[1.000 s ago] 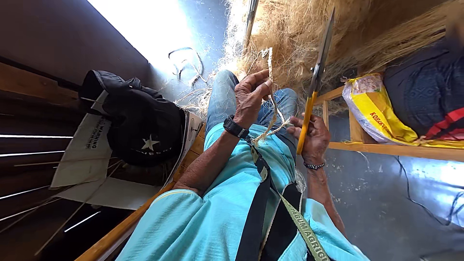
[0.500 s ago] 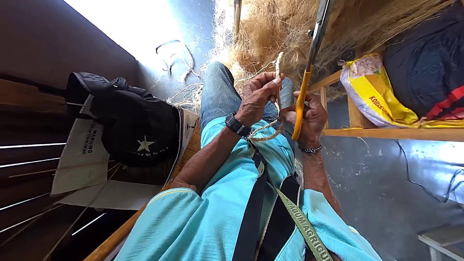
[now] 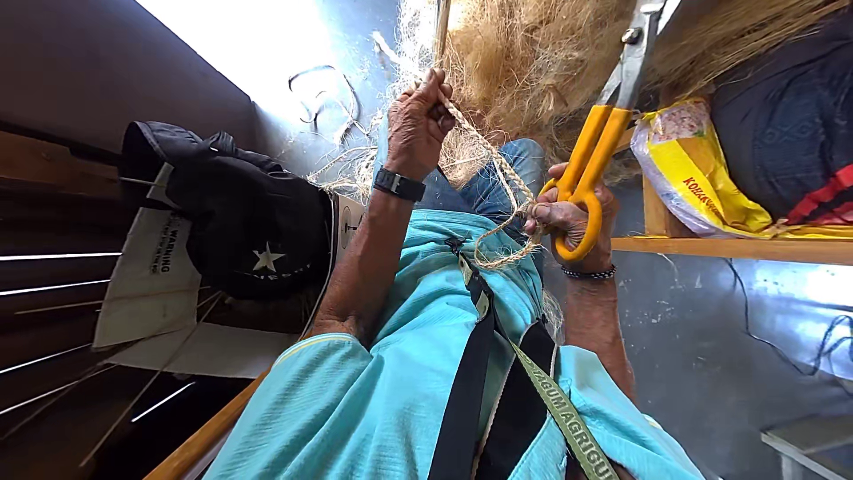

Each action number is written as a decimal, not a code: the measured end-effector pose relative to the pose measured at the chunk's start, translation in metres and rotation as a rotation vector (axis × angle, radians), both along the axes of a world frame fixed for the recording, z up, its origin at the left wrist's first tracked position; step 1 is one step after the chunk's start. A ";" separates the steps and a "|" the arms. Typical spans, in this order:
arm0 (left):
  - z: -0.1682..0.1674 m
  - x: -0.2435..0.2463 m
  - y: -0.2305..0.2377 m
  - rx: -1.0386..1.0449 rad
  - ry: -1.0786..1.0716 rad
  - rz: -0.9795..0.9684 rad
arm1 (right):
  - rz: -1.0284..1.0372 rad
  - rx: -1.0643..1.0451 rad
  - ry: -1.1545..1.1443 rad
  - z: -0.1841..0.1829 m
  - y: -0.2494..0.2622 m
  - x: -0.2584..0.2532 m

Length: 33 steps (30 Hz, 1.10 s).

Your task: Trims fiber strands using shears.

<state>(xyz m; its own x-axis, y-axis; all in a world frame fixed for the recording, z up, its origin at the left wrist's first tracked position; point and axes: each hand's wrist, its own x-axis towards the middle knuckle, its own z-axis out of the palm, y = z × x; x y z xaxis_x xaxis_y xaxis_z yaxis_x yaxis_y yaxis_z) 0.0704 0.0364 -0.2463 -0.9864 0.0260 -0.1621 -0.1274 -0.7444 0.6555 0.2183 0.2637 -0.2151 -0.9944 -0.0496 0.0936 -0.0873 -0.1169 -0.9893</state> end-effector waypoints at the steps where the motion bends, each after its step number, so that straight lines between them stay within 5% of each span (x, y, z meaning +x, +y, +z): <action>1: 0.000 0.000 -0.004 0.002 0.000 0.018 | 0.003 -0.026 -0.024 0.000 0.001 -0.001; 11: -0.021 0.023 -0.080 -0.103 -0.096 0.270 | 0.016 -0.202 -0.142 -0.004 0.010 -0.006; 16: -0.043 0.053 -0.057 -0.061 -0.275 -0.114 | -0.026 -0.181 -0.194 -0.002 0.006 -0.008; 22: -0.036 0.068 -0.013 -0.081 0.081 -0.781 | -0.033 -0.245 -0.203 0.003 -0.001 -0.007; 28: -0.017 0.064 0.023 0.258 0.185 -0.573 | 0.003 -0.256 -0.200 0.001 0.004 -0.006; 33: -0.016 0.056 0.017 0.257 0.272 -0.495 | -0.008 -0.195 -0.291 0.000 0.010 -0.005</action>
